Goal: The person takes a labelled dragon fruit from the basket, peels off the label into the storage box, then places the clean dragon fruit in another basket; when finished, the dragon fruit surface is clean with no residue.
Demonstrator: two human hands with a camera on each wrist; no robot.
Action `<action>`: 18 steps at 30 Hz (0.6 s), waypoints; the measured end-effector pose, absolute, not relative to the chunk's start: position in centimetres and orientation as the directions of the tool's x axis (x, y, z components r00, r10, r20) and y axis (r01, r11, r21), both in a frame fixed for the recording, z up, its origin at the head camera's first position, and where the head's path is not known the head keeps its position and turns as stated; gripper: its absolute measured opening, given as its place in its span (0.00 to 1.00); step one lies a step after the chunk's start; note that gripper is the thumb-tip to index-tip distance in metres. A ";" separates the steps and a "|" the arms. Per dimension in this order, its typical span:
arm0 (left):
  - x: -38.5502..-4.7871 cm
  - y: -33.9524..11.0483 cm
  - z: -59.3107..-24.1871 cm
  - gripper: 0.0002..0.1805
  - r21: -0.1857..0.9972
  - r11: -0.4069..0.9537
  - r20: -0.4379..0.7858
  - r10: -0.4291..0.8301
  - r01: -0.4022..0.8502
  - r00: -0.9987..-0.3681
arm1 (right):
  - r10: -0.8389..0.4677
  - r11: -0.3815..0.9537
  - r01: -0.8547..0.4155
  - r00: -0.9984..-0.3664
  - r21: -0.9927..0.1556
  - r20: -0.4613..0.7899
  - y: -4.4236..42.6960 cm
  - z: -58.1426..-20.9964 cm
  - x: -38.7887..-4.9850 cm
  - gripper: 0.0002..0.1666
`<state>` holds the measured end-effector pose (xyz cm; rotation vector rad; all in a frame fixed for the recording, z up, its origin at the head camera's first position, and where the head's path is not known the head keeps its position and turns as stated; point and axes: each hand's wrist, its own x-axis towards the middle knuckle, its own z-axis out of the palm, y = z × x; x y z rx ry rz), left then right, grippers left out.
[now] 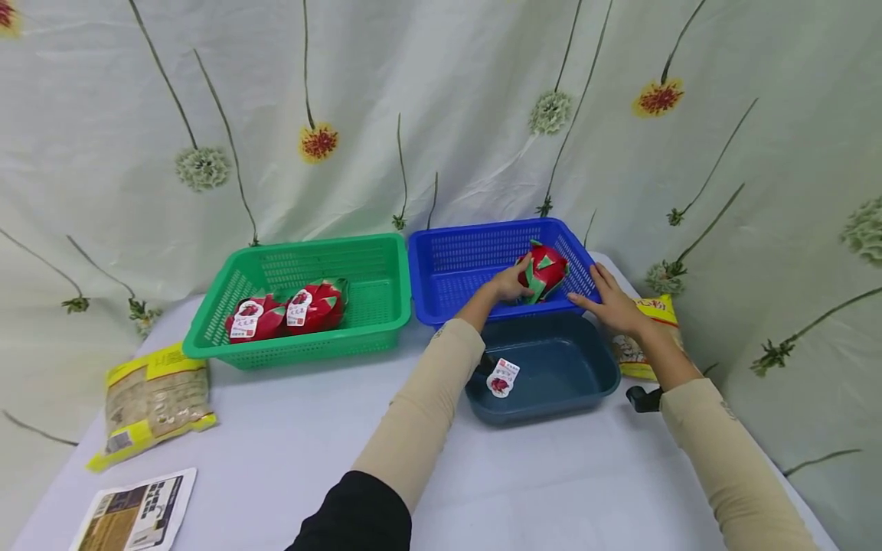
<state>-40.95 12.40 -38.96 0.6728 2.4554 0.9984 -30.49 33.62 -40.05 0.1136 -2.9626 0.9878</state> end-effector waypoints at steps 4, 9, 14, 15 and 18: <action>-40.9 11.2 -39.0 0.45 0.770 0.592 -0.228 0.605 0.238 -0.763 | -0.071 0.792 -0.081 -0.997 -0.605 0.040 33.5 -39.9 -30.5 0.55; -40.7 9.5 -38.0 0.44 0.815 0.541 -0.261 0.660 0.206 -0.704 | -0.070 0.793 -0.071 -0.997 -0.605 0.026 33.7 -39.9 -30.3 0.55; -38.9 5.5 -34.1 0.38 0.748 0.537 -0.125 0.690 0.389 -0.713 | -0.073 0.795 -0.071 -0.997 -0.603 0.022 33.4 -39.7 -30.4 0.55; -38.4 4.4 -33.1 0.37 0.721 0.542 -0.086 0.688 0.432 -0.720 | -0.076 0.794 -0.074 -0.997 -0.603 0.022 33.3 -39.6 -30.4 0.55; -36.4 0.6 -29.9 0.37 0.667 0.540 0.038 0.663 0.513 -0.747 | -0.091 0.790 -0.083 -0.996 -0.607 0.018 33.2 -39.5 -30.2 0.55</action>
